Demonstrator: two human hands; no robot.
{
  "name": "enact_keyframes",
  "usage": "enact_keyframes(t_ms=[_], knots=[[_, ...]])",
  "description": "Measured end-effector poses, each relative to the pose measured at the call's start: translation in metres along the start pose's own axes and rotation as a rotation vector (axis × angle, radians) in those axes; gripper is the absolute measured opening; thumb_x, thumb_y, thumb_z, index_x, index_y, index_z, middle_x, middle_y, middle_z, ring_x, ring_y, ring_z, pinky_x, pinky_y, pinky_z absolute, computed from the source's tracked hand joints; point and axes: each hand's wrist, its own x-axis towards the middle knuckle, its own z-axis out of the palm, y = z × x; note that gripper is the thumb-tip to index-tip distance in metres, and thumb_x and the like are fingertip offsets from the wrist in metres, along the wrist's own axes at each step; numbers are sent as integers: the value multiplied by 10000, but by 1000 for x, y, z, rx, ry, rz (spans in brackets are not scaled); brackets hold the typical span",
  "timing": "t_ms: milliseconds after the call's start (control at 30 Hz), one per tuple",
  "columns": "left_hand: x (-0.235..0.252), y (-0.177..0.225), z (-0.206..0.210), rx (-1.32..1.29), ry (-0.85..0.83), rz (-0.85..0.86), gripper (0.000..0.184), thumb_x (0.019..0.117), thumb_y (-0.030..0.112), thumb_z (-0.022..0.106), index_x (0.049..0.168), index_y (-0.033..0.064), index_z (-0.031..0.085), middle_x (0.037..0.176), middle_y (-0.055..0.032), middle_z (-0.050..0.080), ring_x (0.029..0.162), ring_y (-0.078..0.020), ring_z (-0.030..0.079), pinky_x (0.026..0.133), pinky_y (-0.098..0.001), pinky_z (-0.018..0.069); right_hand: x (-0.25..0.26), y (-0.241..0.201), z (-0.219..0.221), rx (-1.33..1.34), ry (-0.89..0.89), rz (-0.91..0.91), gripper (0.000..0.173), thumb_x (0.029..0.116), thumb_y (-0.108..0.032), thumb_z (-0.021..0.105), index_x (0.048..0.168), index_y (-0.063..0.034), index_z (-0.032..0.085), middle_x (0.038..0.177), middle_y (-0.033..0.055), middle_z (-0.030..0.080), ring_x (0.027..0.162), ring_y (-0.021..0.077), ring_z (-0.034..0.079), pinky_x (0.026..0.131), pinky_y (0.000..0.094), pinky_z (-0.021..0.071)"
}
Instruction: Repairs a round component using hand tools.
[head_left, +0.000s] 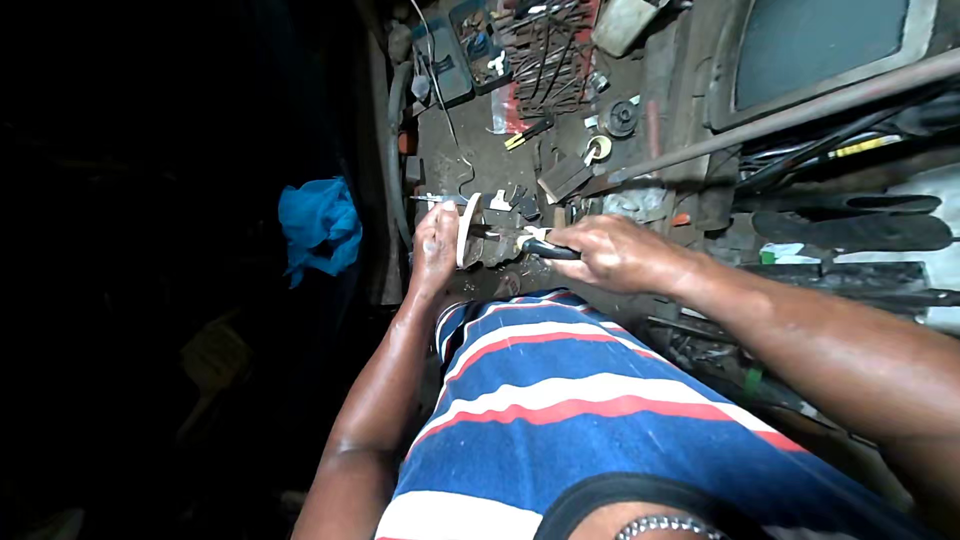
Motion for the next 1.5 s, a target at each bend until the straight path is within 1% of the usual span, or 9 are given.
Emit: enact_keyframes(t_ms=[133,433,667,867,1067,1167,1233,1367,1500], knots=[[-2,-4,-4,-22,-47,115,394,1098,330,366,967,77,638,819,-17,631,750,-106,627,692,-308,562,0,-2,-9,238,-60,117,184,987,-346,659,883,-198,691,627,-54,595,529,102,570,486,349,491],[-4,-14,-12,-37,-137,171,434,1111,335,342,1017,43,651,882,-38,667,811,-110,653,753,-313,576,11,12,-15,791,-358,318,147,1031,-245,634,1012,-132,727,751,38,692,591,136,621,539,295,517],[-3,-9,-28,-44,-281,191,393,1102,299,339,1269,32,575,1104,-48,666,966,-106,657,858,-324,584,5,12,4,1358,-415,344,226,1063,-195,481,1079,-21,624,677,94,585,562,192,633,532,344,583],[1,-10,-25,44,-190,87,311,1107,236,383,1032,55,624,835,-28,644,744,-112,640,699,-311,575,7,-5,-1,992,-350,381,215,1071,-217,545,1105,-57,684,718,105,658,542,173,615,504,304,534],[3,-16,-19,58,-183,-232,449,1111,365,362,1083,62,692,953,-83,710,869,-174,692,783,-404,601,6,-14,9,88,-167,113,193,1020,-345,590,937,-180,648,683,1,609,619,186,622,569,434,532],[-1,-6,-18,-31,-201,-537,467,1106,422,348,974,109,669,706,-19,634,509,-80,510,447,-246,421,3,-15,24,-216,-62,-47,232,1004,-298,586,1086,-109,692,903,118,700,905,362,676,828,554,545],[-2,-5,-20,-83,-253,-591,509,1106,465,325,918,109,637,608,-21,564,410,-72,401,372,-216,314,1,-15,25,-204,-68,-41,221,997,-311,595,1065,-128,698,883,89,698,887,327,680,819,532,546],[-7,-26,-34,-129,-395,-247,455,1099,424,353,1386,120,533,1110,-86,693,901,-178,690,732,-365,608,3,-14,4,197,-233,177,191,1014,-353,630,941,-185,682,678,-17,617,595,156,608,557,420,523],[-12,-30,-31,-134,-362,26,349,1098,259,407,1369,81,536,1144,-82,672,950,-159,675,808,-352,598,3,-13,-10,713,-342,347,206,1060,-278,580,1015,-113,695,717,61,684,562,165,644,528,340,561]])
